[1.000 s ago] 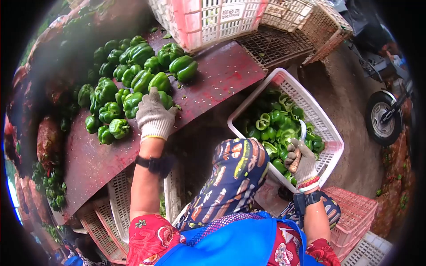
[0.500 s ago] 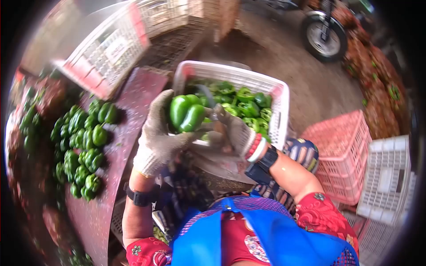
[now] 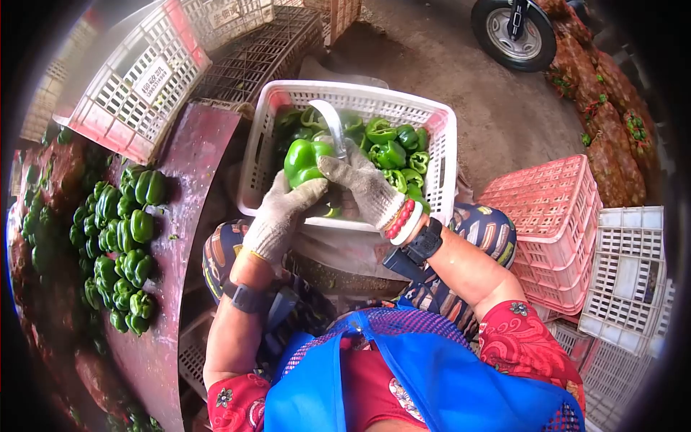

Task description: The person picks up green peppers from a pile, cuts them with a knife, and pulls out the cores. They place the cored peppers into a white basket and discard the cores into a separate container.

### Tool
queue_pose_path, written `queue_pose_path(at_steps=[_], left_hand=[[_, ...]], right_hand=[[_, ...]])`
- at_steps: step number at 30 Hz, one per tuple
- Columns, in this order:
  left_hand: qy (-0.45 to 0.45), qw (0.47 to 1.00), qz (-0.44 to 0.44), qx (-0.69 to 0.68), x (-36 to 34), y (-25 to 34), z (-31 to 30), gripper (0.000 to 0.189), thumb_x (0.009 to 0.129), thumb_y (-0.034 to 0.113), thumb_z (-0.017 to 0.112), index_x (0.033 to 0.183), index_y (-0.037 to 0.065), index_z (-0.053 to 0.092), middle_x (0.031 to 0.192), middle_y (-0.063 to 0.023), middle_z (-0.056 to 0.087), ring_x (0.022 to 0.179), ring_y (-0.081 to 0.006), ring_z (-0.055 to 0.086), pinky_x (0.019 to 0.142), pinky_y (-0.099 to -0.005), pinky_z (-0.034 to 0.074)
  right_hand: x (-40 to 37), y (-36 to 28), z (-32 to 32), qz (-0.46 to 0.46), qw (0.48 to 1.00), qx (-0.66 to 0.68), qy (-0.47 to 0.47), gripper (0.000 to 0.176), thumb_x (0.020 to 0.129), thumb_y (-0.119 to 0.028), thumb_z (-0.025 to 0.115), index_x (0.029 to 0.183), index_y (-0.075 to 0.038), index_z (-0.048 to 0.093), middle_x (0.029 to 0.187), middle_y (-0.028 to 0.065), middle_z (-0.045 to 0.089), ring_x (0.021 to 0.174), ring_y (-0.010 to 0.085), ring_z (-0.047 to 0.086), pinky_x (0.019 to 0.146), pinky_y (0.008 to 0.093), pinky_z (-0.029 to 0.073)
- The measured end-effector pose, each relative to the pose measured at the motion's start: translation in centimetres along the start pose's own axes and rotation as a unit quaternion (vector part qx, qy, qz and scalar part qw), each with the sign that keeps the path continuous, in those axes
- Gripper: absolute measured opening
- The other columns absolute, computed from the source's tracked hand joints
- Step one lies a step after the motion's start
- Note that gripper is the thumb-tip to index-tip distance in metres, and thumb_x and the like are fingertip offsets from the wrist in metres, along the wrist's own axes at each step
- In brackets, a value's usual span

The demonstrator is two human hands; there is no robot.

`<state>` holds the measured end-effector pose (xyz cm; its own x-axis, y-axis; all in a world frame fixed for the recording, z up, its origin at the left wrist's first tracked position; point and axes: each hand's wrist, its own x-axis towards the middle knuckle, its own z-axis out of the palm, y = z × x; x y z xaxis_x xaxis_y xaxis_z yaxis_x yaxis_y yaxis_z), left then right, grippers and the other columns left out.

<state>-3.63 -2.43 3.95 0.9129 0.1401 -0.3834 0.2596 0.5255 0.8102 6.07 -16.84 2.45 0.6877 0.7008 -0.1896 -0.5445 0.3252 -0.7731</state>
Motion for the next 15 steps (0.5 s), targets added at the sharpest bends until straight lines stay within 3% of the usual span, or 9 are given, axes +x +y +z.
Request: queue_pose_path(at_steps=[2,6,7,10,11,14,15], left_hand=[[-0.005,0.999,-0.001,-0.033,-0.3,0.9,-0.4,0.055,0.099,0.019,0.073,0.146,0.003,0.051,0.129,-0.0076,0.065,0.115,-0.0173,0.064,0.101,-0.0322,0.052],[-0.028,0.995,-0.028,-0.091,-0.2,1.1,-1.7,0.052,0.096,0.016,0.072,0.143,0.003,0.053,0.128,-0.0095,0.066,0.112,-0.0210,0.067,0.099,-0.0343,0.054],[-0.029,0.995,-0.028,-0.092,-0.2,1.2,-1.9,0.051,0.096,0.016,0.072,0.142,0.003,0.054,0.128,-0.0097,0.066,0.111,-0.0213,0.067,0.098,-0.0345,0.055],[-0.013,0.995,-0.023,-0.093,-0.4,2.0,-2.1,0.047,0.095,0.016,0.073,0.137,0.001,0.056,0.124,-0.0112,0.067,0.108,-0.0226,0.068,0.095,-0.0353,0.057],[-0.005,0.997,-0.013,-0.082,-0.4,2.3,-2.1,0.047,0.095,0.016,0.073,0.136,0.001,0.056,0.123,-0.0116,0.067,0.108,-0.0229,0.068,0.094,-0.0355,0.057],[0.004,0.998,0.000,-0.066,0.0,2.0,-2.6,0.046,0.096,0.016,0.073,0.135,-0.001,0.057,0.122,-0.0126,0.068,0.107,-0.0218,0.069,0.095,-0.0348,0.057],[0.006,0.998,0.003,-0.061,0.2,1.7,-2.7,0.046,0.096,0.016,0.073,0.135,-0.001,0.057,0.122,-0.0123,0.068,0.107,-0.0213,0.069,0.095,-0.0344,0.057]], right_hand=[[0.2,0.2,-0.8,-0.017,0.996,-0.089,-0.025,0.046,0.096,-0.026,0.080,0.133,-0.009,0.059,0.118,0.0026,0.064,0.109,0.0117,0.061,0.092,0.0275,0.052],[0.4,1.5,-1.0,-0.088,0.929,-0.360,-0.010,0.052,0.096,-0.031,0.080,0.136,-0.006,0.059,0.110,0.0046,0.067,0.101,0.0117,0.063,0.092,0.0317,0.054],[-0.1,0.4,-0.7,-0.098,0.902,-0.420,-0.010,0.062,0.093,-0.032,0.082,0.142,-0.004,0.056,0.116,0.0112,0.071,0.103,0.0188,0.068,0.093,0.0350,0.055],[0.6,0.4,-1.4,-0.275,0.807,-0.521,-0.035,0.070,0.088,-0.031,0.084,0.145,-0.002,0.055,0.129,0.0180,0.069,0.112,0.0296,0.069,0.096,0.0380,0.055],[0.5,0.4,-1.4,-0.315,0.775,-0.548,-0.014,0.069,0.087,-0.023,0.080,0.147,-0.001,0.054,0.128,0.0238,0.069,0.108,0.0383,0.070,0.092,0.0423,0.057],[-0.8,0.5,-0.2,-0.225,0.780,-0.584,0.018,0.068,0.087,-0.009,0.072,0.152,-0.003,0.049,0.114,0.0266,0.070,0.096,0.0409,0.072,0.084,0.0457,0.058],[-0.9,0.9,-0.2,-0.236,0.759,-0.607,0.017,0.071,0.085,-0.004,0.067,0.153,-0.004,0.047,0.103,0.0296,0.070,0.089,0.0455,0.071,0.078,0.0482,0.058]])
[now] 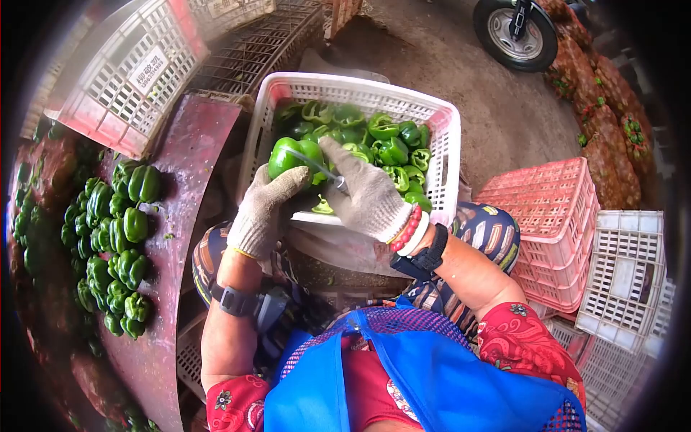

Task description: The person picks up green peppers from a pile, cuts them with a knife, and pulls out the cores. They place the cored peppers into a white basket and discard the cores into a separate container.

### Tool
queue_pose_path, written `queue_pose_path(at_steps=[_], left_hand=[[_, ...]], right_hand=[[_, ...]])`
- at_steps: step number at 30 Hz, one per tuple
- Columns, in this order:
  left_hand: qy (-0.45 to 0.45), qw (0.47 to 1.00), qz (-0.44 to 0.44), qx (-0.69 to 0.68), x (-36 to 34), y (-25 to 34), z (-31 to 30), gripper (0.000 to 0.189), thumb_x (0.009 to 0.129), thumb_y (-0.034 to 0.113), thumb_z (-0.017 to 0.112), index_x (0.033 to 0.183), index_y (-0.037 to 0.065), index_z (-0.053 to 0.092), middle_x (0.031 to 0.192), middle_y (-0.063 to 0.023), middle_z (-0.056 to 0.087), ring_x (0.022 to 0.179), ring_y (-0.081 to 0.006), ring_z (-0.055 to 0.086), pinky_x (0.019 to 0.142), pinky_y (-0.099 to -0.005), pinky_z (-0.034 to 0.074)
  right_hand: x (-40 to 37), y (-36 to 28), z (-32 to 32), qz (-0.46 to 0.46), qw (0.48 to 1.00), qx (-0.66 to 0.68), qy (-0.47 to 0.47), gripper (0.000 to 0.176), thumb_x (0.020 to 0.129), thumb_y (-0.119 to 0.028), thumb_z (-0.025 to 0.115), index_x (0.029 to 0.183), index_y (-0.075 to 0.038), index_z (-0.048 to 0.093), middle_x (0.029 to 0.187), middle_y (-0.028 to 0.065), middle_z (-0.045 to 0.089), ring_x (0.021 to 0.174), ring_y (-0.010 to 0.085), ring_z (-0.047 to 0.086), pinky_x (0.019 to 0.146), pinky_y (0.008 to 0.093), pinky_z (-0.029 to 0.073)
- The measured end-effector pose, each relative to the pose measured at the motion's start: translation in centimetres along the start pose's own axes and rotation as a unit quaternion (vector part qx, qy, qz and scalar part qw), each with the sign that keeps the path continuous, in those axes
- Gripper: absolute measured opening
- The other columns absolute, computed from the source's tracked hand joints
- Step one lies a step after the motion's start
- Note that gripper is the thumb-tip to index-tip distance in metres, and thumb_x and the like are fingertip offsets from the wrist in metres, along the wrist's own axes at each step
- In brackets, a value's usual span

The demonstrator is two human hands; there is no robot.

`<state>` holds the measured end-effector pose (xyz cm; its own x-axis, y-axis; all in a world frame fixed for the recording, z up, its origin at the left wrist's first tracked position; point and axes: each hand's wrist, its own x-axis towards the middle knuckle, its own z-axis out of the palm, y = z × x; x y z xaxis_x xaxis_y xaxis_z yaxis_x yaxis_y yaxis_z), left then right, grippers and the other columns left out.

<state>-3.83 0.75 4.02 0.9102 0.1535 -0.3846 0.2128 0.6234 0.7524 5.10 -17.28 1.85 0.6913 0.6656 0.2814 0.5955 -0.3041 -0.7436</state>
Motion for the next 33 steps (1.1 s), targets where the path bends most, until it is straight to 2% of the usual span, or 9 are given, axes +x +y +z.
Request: queue_pose_path(at_steps=[10,13,17,20,24,27,28,30,33], left_hand=[[0.018,0.995,-0.002,0.100,0.9,-0.6,0.8,0.053,0.092,0.022,0.080,0.133,-0.002,0.057,0.120,-0.0105,0.070,0.104,-0.0210,0.070,0.093,-0.0344,0.057],[0.122,0.809,0.083,0.569,-0.4,1.1,3.6,0.062,0.085,0.029,0.087,0.130,-0.002,0.056,0.114,-0.0099,0.072,0.097,-0.0189,0.071,0.086,-0.0339,0.059],[0.128,0.936,0.043,0.326,0.3,-0.1,2.6,0.065,0.083,0.032,0.088,0.128,-0.002,0.057,0.109,-0.0107,0.071,0.092,-0.0172,0.070,0.082,-0.0354,0.058],[0.098,0.993,0.063,0.028,0.4,1.1,0.6,0.040,0.098,0.028,0.068,0.128,0.002,0.062,0.110,-0.0086,0.069,0.092,-0.0189,0.067,0.083,-0.0346,0.056],[0.129,0.986,0.092,0.050,-0.6,3.2,-2.6,0.041,0.099,0.028,0.068,0.131,0.005,0.061,0.107,-0.0083,0.069,0.087,-0.0192,0.067,0.077,-0.0345,0.056],[0.089,0.973,0.034,0.209,-1.1,1.1,0.0,0.051,0.088,0.026,0.080,0.129,0.002,0.061,0.102,-0.0076,0.068,0.085,-0.0139,0.065,0.079,-0.0289,0.053],[0.080,0.950,0.029,0.300,-1.7,0.9,1.2,0.063,0.082,0.029,0.086,0.132,0.001,0.060,0.105,-0.0088,0.070,0.092,-0.0154,0.066,0.084,-0.0304,0.054],[0.034,0.920,0.024,0.391,-1.2,-0.4,0.2,0.073,0.076,0.032,0.091,0.134,0.002,0.058,0.113,-0.0108,0.071,0.103,-0.0198,0.066,0.092,-0.0345,0.053],[0.013,0.910,-0.002,0.415,-1.3,-0.2,0.2,0.071,0.075,0.028,0.091,0.132,0.002,0.058,0.114,-0.0102,0.070,0.104,-0.0190,0.065,0.092,-0.0349,0.053]], right_hand=[[0.1,-0.9,-0.4,0.135,0.983,-0.085,-0.092,0.078,0.090,-0.014,0.065,0.159,-0.002,0.032,0.107,0.0321,0.070,0.092,0.0475,0.071,0.078,0.0544,0.058],[-0.4,0.5,1.6,0.188,0.964,-0.129,-0.134,0.089,0.093,-0.025,0.066,0.164,-0.001,0.018,0.103,0.0271,0.073,0.088,0.0425,0.074,0.077,0.0513,0.058],[-0.5,0.6,1.5,0.215,0.954,-0.148,-0.145,0.091,0.094,-0.032,0.067,0.165,-0.002,0.017,0.105,0.0252,0.074,0.089,0.0408,0.075,0.078,0.0495,0.059],[-0.8,1.3,0.5,0.202,0.953,-0.140,-0.177,0.085,0.094,-0.031,0.067,0.163,-0.003,0.025,0.107,0.0245,0.074,0.093,0.0391,0.074,0.081,0.0482,0.059],[-2.1,5.0,0.9,0.222,0.967,0.056,-0.109,0.066,0.095,-0.021,0.068,0.155,-0.009,0.044,0.113,0.0175,0.074,0.094,0.0303,0.073,0.082,0.0422,0.058],[-0.6,3.5,-0.5,0.235,0.768,0.587,-0.105,0.065,0.094,-0.018,0.075,0.153,-0.011,0.049,0.130,0.0082,0.069,0.097,0.0184,0.071,0.081,0.0316,0.057],[0.4,2.5,-1.0,0.224,0.840,0.473,-0.142,0.074,0.089,-0.017,0.084,0.154,-0.011,0.049,0.139,0.0035,0.061,0.099,0.0093,0.064,0.075,0.0243,0.054],[0.6,3.1,-0.8,0.146,0.857,0.458,-0.186,0.084,0.083,-0.021,0.091,0.154,-0.011,0.048,0.130,0.0047,0.065,0.096,0.0076,0.060,0.071,0.0244,0.052],[0.3,2.9,-0.9,0.187,0.836,0.466,-0.220,0.082,0.080,-0.023,0.093,0.149,-0.010,0.052,0.120,0.0037,0.066,0.095,0.0084,0.061,0.074,0.0240,0.052]])
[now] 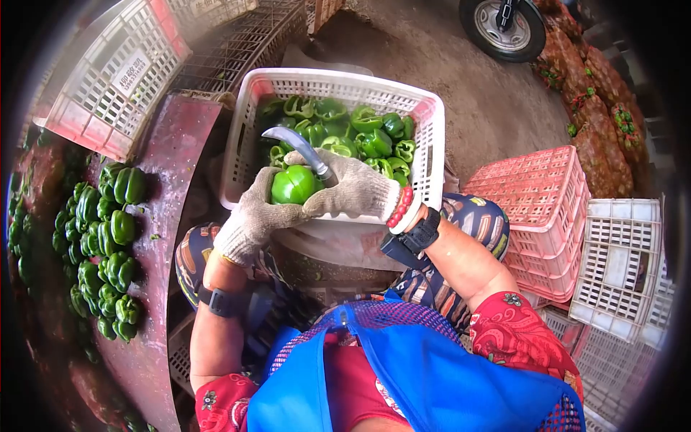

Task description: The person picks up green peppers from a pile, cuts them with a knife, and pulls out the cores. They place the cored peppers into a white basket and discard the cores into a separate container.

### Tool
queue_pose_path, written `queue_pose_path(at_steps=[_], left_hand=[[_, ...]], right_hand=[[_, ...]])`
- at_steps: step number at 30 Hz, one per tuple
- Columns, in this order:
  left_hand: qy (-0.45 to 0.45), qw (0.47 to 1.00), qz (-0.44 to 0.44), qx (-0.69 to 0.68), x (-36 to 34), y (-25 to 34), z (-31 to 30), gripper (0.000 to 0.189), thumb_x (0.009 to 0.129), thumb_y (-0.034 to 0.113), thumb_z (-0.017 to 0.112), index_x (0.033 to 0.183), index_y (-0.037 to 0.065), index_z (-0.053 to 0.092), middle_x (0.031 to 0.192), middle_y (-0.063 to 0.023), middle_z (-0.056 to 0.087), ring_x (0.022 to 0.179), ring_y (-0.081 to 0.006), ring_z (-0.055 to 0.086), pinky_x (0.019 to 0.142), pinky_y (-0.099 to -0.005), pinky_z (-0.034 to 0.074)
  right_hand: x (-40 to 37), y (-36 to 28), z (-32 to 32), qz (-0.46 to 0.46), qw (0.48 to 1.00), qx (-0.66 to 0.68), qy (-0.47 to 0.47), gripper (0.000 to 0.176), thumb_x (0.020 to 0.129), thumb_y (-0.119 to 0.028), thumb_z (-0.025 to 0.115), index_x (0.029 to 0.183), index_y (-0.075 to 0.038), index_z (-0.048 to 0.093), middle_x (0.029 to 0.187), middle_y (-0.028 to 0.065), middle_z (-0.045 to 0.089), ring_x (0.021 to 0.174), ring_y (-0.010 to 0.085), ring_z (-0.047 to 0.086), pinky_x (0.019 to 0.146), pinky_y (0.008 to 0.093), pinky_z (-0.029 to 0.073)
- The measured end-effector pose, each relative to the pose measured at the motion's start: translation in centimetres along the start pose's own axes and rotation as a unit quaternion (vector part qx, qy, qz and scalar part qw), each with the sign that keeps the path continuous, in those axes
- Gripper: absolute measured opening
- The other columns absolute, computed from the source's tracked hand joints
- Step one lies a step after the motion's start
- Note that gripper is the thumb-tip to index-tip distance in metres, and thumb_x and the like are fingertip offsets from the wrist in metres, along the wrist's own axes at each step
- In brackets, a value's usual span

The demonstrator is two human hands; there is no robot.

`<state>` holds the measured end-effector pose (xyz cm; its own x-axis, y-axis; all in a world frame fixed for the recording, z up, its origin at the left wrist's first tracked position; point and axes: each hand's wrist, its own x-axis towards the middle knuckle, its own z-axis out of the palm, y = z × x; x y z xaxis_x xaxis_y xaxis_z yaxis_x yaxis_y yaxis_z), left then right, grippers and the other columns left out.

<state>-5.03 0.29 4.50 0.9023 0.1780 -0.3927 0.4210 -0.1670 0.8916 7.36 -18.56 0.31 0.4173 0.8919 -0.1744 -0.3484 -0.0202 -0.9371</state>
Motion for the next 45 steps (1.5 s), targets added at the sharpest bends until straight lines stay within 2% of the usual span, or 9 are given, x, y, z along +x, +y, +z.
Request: queue_pose_path(at_steps=[9,15,17,19,23,25,27,34,45], left_hand=[[-0.152,0.944,0.014,-0.293,0.7,-0.1,-1.4,0.060,0.072,0.011,0.085,0.126,0.004,0.059,0.104,-0.0030,0.065,0.093,-0.0122,0.063,0.080,-0.0258,0.052],[-0.142,0.892,0.140,-0.406,0.9,-0.4,-2.3,0.084,0.069,0.035,0.085,0.138,-0.001,0.054,0.122,-0.0120,0.068,0.105,-0.0225,0.067,0.095,-0.0333,0.053],[-0.077,0.865,0.175,-0.465,0.9,-1.6,-3.1,0.084,0.082,0.044,0.080,0.145,-0.002,0.049,0.131,-0.0158,0.064,0.119,-0.0310,0.064,0.109,-0.0448,0.049],[-0.039,0.845,0.182,-0.501,0.7,-1.9,-3.2,0.081,0.094,0.051,0.071,0.150,0.000,0.045,0.136,-0.0172,0.061,0.128,-0.0348,0.060,0.116,-0.0511,0.044],[-0.069,0.766,0.131,-0.625,1.9,-1.9,-2.8,0.063,0.104,0.042,0.063,0.150,0.003,0.044,0.139,-0.0173,0.058,0.129,-0.0295,0.059,0.116,-0.0496,0.044],[0.086,0.912,0.156,-0.370,2.1,-0.8,-0.7,0.049,0.105,0.024,0.059,0.147,0.003,0.046,0.136,-0.0141,0.058,0.124,-0.0219,0.059,0.110,-0.0394,0.047],[0.125,0.921,0.122,-0.349,2.1,0.5,0.8,0.048,0.101,0.014,0.060,0.146,0.003,0.048,0.137,-0.0108,0.057,0.123,-0.0193,0.058,0.107,-0.0341,0.047],[0.139,0.958,0.119,0.222,2.6,0.6,1.7,0.049,0.088,0.042,0.080,0.114,0.005,0.064,0.100,-0.0229,0.072,0.094,-0.0386,0.072,0.083,-0.0465,0.055],[0.101,0.982,0.082,0.139,1.9,1.1,1.3,0.049,0.084,0.043,0.085,0.104,0.001,0.068,0.086,-0.0204,0.072,0.081,-0.0282,0.073,0.076,-0.0398,0.055]], right_hand=[[-0.5,-0.9,0.1,0.054,0.970,0.237,0.016,0.053,0.087,-0.040,0.076,0.128,-0.009,0.062,0.093,0.0033,0.070,0.058,0.0089,0.062,0.044,0.0212,0.047],[-0.8,-2.0,-1.6,0.015,0.959,0.284,0.008,0.060,0.090,-0.041,0.074,0.133,-0.002,0.061,0.105,0.0112,0.074,0.061,0.0152,0.064,0.047,0.0248,0.049],[-0.7,-3.1,-2.3,0.039,0.979,0.198,0.016,0.056,0.092,-0.036,0.074,0.133,0.000,0.060,0.108,0.0135,0.074,0.062,0.0170,0.064,0.052,0.0263,0.051],[0.8,-6.1,-0.4,0.144,0.963,-0.208,0.098,0.049,0.094,-0.032,0.075,0.130,-0.001,0.062,0.100,0.0098,0.072,0.061,0.0145,0.063,0.055,0.0267,0.053],[1.0,-2.4,0.8,0.165,0.971,0.064,0.160,0.056,0.098,-0.056,0.068,0.118,-0.004,0.067,0.066,0.0041,0.062,0.044,0.0105,0.051,0.033,0.0248,0.032],[0.5,-1.5,3.7,0.127,0.962,0.188,0.155,0.052,0.103,-0.054,0.062,0.112,-0.003,0.067,0.058,0.0025,0.056,0.038,0.0113,0.046,0.039,0.0257,0.039],[0.9,-0.6,4.7,0.108,0.917,0.350,0.156,0.045,0.103,-0.044,0.064,0.125,-0.004,0.064,0.066,0.0019,0.060,0.038,0.0112,0.046,0.047,0.0263,0.047],[-0.4,-2.7,0.9,0.050,0.977,-0.057,0.201,0.048,0.096,-0.026,0.074,0.135,-0.002,0.061,0.090,0.0059,0.069,0.063,0.0115,0.066,0.056,0.0271,0.056],[-2.5,-4.5,0.4,0.152,0.984,0.065,0.065,0.052,0.098,-0.034,0.069,0.138,-0.002,0.059,0.090,0.0024,0.070,0.052,0.0059,0.057,0.047,0.0203,0.047]])
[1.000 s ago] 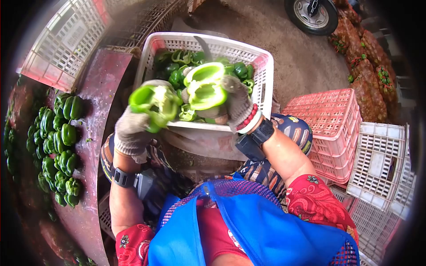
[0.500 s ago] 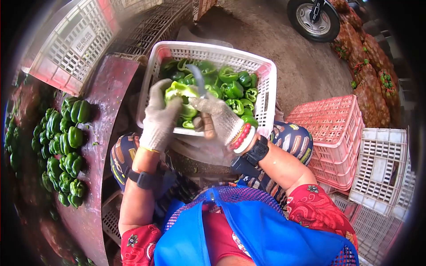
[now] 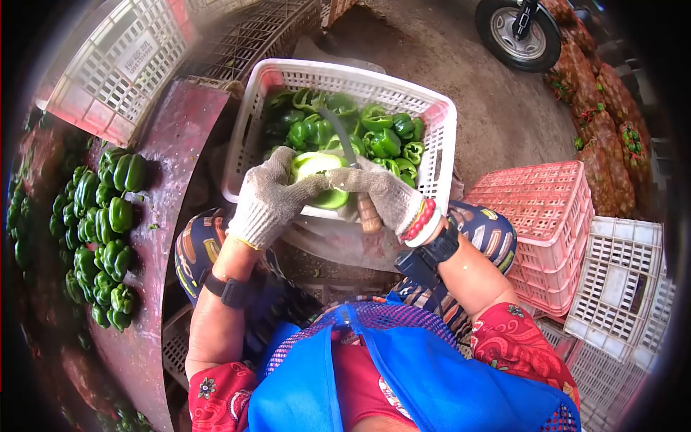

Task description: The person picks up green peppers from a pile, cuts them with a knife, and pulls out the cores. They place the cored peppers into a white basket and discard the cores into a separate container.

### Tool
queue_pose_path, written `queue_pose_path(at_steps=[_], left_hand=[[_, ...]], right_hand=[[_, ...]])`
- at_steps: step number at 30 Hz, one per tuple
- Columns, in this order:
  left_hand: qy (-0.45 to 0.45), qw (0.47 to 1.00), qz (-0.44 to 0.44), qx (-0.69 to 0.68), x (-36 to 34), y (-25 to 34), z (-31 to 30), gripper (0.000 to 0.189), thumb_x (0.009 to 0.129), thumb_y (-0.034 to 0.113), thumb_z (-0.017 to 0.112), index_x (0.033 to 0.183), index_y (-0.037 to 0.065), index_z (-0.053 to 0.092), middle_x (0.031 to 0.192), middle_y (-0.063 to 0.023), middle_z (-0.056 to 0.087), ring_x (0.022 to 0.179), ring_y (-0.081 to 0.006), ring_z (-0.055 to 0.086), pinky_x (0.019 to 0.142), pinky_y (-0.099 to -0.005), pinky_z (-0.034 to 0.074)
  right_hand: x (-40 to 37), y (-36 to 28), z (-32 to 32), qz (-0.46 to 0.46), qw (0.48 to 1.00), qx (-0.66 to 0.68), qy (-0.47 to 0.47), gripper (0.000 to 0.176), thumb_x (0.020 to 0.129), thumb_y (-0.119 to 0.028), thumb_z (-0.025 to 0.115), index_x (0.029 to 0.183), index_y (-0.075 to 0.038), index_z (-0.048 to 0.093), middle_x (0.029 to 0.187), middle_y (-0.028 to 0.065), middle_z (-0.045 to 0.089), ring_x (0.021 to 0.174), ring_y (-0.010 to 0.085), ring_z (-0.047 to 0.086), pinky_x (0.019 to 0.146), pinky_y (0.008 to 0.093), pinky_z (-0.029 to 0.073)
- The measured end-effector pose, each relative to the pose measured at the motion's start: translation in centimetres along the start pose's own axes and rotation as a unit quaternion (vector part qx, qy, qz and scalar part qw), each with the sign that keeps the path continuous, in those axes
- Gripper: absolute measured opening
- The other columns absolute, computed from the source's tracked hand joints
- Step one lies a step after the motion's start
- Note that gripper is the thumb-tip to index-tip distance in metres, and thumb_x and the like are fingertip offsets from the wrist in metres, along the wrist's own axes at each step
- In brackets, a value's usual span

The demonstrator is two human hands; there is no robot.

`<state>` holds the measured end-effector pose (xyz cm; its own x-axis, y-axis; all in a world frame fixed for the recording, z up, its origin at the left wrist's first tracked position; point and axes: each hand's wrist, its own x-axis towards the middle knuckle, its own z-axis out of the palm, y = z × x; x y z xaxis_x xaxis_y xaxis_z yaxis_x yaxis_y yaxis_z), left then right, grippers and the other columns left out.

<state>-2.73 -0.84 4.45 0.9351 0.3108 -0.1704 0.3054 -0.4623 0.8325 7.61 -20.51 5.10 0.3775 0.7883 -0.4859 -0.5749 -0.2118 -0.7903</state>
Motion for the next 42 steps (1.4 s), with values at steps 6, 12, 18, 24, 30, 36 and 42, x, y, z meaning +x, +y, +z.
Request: queue_pose_path(at_steps=[6,12,18,24,30,36,42], left_hand=[[-0.052,0.984,-0.006,-0.168,-0.1,-1.1,-0.9,0.034,0.091,0.029,0.082,0.105,0.001,0.069,0.088,-0.0047,0.072,0.080,-0.0092,0.065,0.072,-0.0292,0.053],[-0.068,0.960,-0.054,-0.268,-0.1,-1.4,-1.0,0.024,0.099,0.019,0.074,0.116,0.003,0.068,0.093,0.0015,0.069,0.083,-0.0031,0.058,0.072,-0.0215,0.049],[0.003,0.947,-0.013,-0.321,-0.3,-0.6,-0.8,0.035,0.108,0.034,0.057,0.129,0.008,0.066,0.088,0.0025,0.063,0.071,-0.0026,0.053,0.061,-0.0192,0.043],[-0.028,0.815,-0.017,-0.578,0.2,0.6,-1.4,0.057,0.111,0.053,0.043,0.130,0.003,0.062,0.069,0.0002,0.051,0.050,-0.0100,0.039,0.048,-0.0257,0.032],[0.073,0.942,-0.154,-0.288,-10.8,-1.1,-11.9,0.047,0.107,0.050,0.053,0.118,0.007,0.067,0.071,-0.0034,0.058,0.056,-0.0147,0.052,0.055,-0.0277,0.042],[-0.081,0.861,-0.379,0.331,-19.6,-6.5,-18.5,0.051,0.090,0.054,0.071,0.109,0.007,0.076,0.096,-0.0200,0.076,0.088,-0.0382,0.074,0.083,-0.0447,0.058],[0.301,0.824,-0.240,0.417,-8.6,-16.1,-22.1,0.069,0.089,0.046,0.071,0.139,0.001,0.054,0.138,-0.0292,0.058,0.125,-0.0430,0.061,0.101,-0.0501,0.052]], right_hand=[[-0.5,0.0,2.4,0.009,0.989,0.144,-0.041,0.051,0.097,-0.029,0.069,0.140,-0.004,0.059,0.093,0.0004,0.071,0.064,0.0046,0.062,0.048,0.0184,0.047],[0.4,1.5,3.1,0.006,0.986,0.161,0.034,0.041,0.093,-0.042,0.068,0.115,-0.008,0.068,0.073,-0.0015,0.063,0.052,0.0061,0.052,0.038,0.0197,0.027],[1.7,3.9,2.4,0.039,0.975,0.216,0.027,0.030,0.097,-0.035,0.066,0.113,-0.009,0.066,0.081,0.0029,0.068,0.057,0.0091,0.060,0.044,0.0208,0.045],[3.2,4.8,1.3,0.024,0.973,0.220,0.071,0.022,0.096,-0.032,0.068,0.100,-0.010,0.067,0.068,0.0061,0.067,0.045,0.0112,0.056,0.032,0.0247,0.038],[6.8,6.8,-5.4,-0.119,0.814,-0.517,0.238,0.041,0.086,-0.036,0.081,0.108,-0.005,0.066,0.073,0.0083,0.064,0.052,0.0149,0.062,0.041,0.0336,0.045],[4.8,2.9,-3.7,0.033,0.994,0.045,0.098,0.018,0.097,-0.019,0.068,0.109,-0.005,0.064,0.083,0.0043,0.066,0.058,0.0093,0.059,0.050,0.0231,0.052],[4.9,3.8,-3.6,-0.028,0.946,0.291,0.140,0.023,0.106,-0.025,0.062,0.120,-0.007,0.061,0.093,0.0088,0.066,0.064,0.0099,0.059,0.060,0.0209,0.055]])
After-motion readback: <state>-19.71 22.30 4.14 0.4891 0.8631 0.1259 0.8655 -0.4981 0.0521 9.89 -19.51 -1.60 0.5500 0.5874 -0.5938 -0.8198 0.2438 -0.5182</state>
